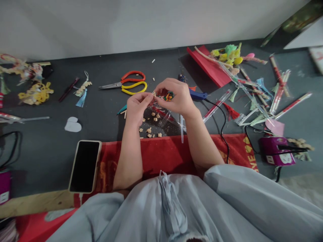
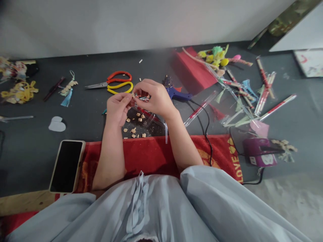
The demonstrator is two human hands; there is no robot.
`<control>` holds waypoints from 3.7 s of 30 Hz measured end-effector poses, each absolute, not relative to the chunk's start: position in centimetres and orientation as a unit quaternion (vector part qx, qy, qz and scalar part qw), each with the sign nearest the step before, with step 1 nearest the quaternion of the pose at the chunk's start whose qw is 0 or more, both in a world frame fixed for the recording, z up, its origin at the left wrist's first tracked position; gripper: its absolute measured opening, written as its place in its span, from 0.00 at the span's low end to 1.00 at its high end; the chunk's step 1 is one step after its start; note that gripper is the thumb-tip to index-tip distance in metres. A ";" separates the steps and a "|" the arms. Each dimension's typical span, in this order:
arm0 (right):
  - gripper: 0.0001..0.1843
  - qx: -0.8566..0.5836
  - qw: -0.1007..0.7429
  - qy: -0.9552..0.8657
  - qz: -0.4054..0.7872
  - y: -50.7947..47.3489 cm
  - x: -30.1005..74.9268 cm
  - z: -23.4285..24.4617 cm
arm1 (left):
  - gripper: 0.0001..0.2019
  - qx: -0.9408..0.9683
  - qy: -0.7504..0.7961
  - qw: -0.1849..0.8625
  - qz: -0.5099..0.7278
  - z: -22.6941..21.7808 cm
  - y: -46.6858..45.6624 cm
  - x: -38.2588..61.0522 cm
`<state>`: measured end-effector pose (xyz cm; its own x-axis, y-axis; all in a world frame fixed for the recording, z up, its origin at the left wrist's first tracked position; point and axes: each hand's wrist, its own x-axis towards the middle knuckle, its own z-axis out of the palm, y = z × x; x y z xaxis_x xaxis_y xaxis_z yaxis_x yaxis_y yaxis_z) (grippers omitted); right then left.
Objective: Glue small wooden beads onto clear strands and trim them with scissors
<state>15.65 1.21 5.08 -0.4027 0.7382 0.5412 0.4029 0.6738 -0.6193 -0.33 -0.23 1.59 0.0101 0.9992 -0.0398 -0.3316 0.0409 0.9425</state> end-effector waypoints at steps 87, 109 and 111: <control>0.25 -0.442 0.302 -0.622 0.572 0.3 20.1 7.6 | 0.06 0.194 0.409 0.700 0.552 3.7 -0.7 -0.9; 0.25 -0.424 0.316 -0.616 0.583 0.4 20.2 7.4 | 0.08 0.186 0.390 0.708 0.558 3.9 -0.7 -0.9; 0.25 -0.419 0.322 -0.617 0.583 0.4 20.2 7.4 | 0.08 0.186 0.400 0.705 0.555 4.0 -0.7 -0.9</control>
<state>20.24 0.44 7.40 -0.4421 0.8923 -0.0915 0.1425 -0.0309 -0.9893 -0.89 -0.73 4.02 0.0632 0.9314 -0.3584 -0.6338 0.3148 0.7065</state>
